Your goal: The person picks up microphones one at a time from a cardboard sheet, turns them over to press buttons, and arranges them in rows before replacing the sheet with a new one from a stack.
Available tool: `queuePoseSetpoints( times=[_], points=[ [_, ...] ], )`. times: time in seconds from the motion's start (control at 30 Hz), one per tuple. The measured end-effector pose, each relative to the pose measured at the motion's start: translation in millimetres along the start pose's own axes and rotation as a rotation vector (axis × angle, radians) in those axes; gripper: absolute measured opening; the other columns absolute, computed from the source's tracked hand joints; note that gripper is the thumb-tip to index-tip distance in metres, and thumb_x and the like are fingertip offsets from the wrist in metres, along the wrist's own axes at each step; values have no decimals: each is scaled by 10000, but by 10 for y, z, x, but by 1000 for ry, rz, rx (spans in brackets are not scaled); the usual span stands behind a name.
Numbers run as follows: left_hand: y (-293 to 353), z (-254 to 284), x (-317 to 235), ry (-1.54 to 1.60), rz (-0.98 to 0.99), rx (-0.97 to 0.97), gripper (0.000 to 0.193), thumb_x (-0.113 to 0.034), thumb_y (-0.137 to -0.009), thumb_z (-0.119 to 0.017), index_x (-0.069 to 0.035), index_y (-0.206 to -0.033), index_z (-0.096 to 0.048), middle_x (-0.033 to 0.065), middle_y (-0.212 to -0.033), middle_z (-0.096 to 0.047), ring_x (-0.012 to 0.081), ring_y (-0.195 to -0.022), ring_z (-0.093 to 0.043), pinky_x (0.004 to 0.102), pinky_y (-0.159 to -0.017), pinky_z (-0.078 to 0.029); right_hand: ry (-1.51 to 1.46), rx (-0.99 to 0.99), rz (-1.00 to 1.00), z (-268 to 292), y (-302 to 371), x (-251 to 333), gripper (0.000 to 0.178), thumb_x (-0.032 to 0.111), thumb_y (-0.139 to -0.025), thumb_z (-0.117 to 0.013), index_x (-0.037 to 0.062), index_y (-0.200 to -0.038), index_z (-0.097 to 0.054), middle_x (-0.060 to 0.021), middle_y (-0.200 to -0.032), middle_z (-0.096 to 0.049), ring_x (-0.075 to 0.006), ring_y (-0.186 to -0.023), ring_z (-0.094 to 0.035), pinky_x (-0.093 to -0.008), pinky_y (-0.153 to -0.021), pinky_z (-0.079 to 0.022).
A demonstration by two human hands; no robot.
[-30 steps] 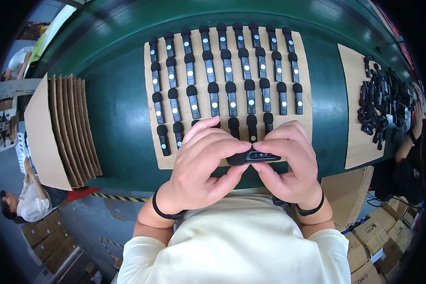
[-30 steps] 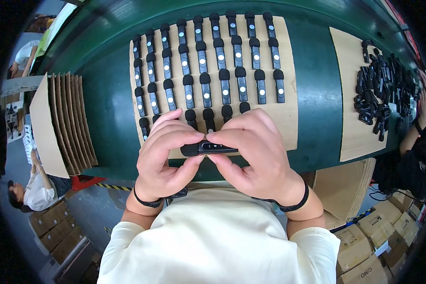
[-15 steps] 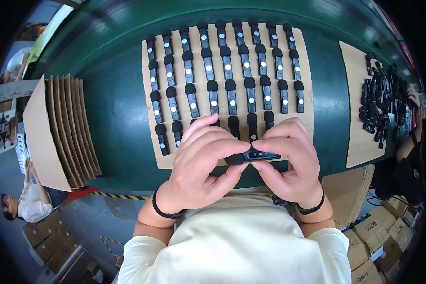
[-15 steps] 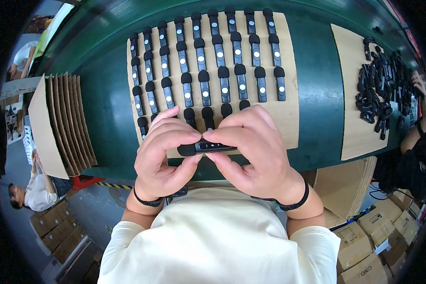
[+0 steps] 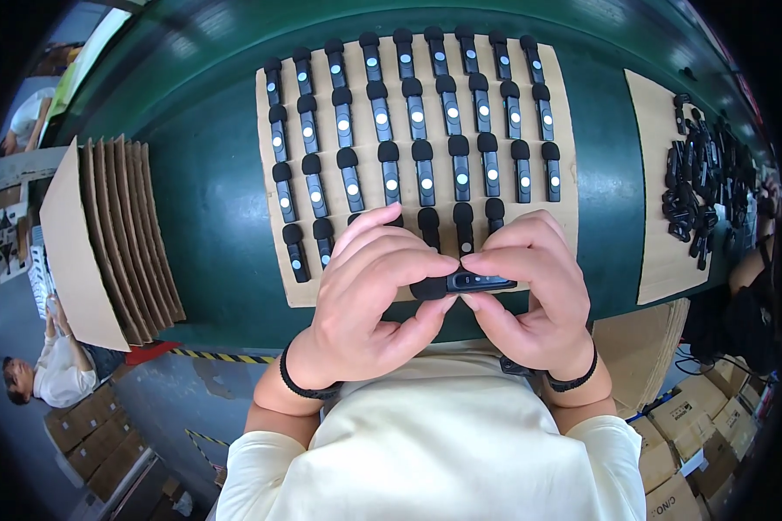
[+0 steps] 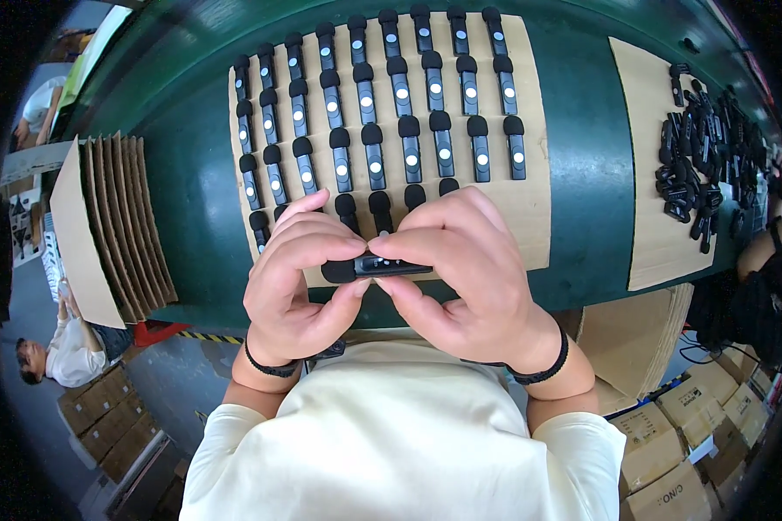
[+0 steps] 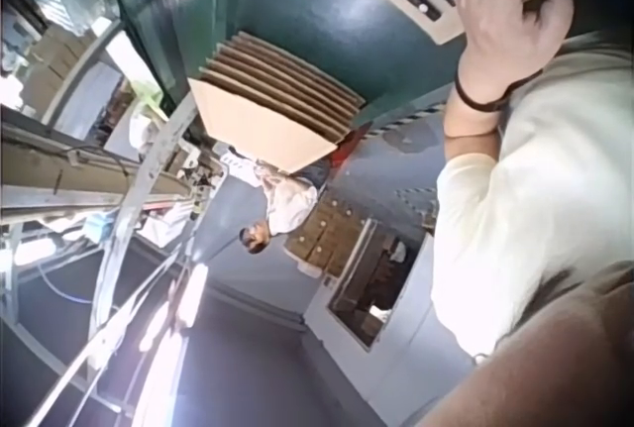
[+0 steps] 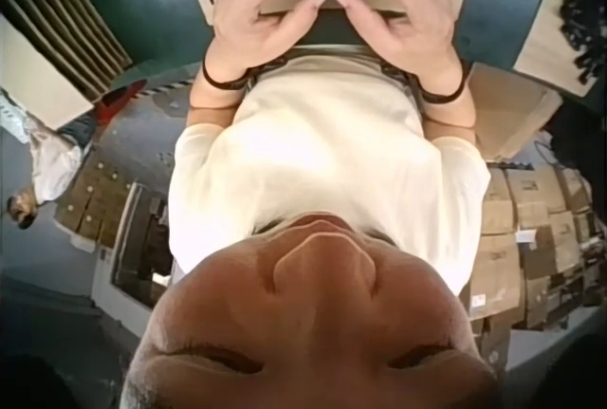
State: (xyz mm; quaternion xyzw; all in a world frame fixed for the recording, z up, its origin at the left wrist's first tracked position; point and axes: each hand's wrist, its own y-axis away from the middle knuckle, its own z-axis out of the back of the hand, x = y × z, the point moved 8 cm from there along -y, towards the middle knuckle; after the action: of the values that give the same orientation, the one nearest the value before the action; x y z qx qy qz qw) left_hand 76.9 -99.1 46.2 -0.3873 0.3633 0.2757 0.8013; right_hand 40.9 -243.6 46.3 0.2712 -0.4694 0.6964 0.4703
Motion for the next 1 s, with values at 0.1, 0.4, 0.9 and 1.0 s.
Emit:
queuePoseSetpoints(
  times=[0.1, 0.4, 0.9, 1.0],
  points=[
    [15, 1, 29, 28, 15, -7, 330, -18, -718, -761, -42, -1028, -651, 88, -913, -683, 258, -823, -653, 495, -986, -445, 4, 6, 0, -3, -14, -1, 366, 22, -696, -784, 57, -1042, -671, -76, -929, -634, -250, -781, -576, -356, -711, -439],
    [92, -30, 154, 446, 184, -14, 232, 2, -858, -653, -3, -1088, -621, 85, -981, -670, 199, -876, -640, 442, -994, -448, -82, 5, 52, 0, -13, 26, 370, 89, -698, -837, 57, -1021, -659, -63, -877, -655, -245, -728, -579, -344, -682, -443],
    [115, -93, 242, 508, 240, -59, 182, 33, -860, -663, 4, -1034, -618, 63, -969, -639, 153, -896, -600, 369, -976, -463, 76, -7, 105, -46, -28, 112, 400, 138, -671, -861, 62, -997, -640, -70, -836, -664, -262, -696, -583, -360, -650, -446],
    [111, -81, 238, 493, 235, -71, 185, 36, -844, -681, 3, -1017, -624, 63, -968, -642, 156, -896, -603, 374, -984, -461, 76, -11, 104, -41, -35, 116, 402, 137, -669, -860, 61, -996, -640, -69, -832, -663, -263, -697, -584, -361, -651, -446]
  ],
)
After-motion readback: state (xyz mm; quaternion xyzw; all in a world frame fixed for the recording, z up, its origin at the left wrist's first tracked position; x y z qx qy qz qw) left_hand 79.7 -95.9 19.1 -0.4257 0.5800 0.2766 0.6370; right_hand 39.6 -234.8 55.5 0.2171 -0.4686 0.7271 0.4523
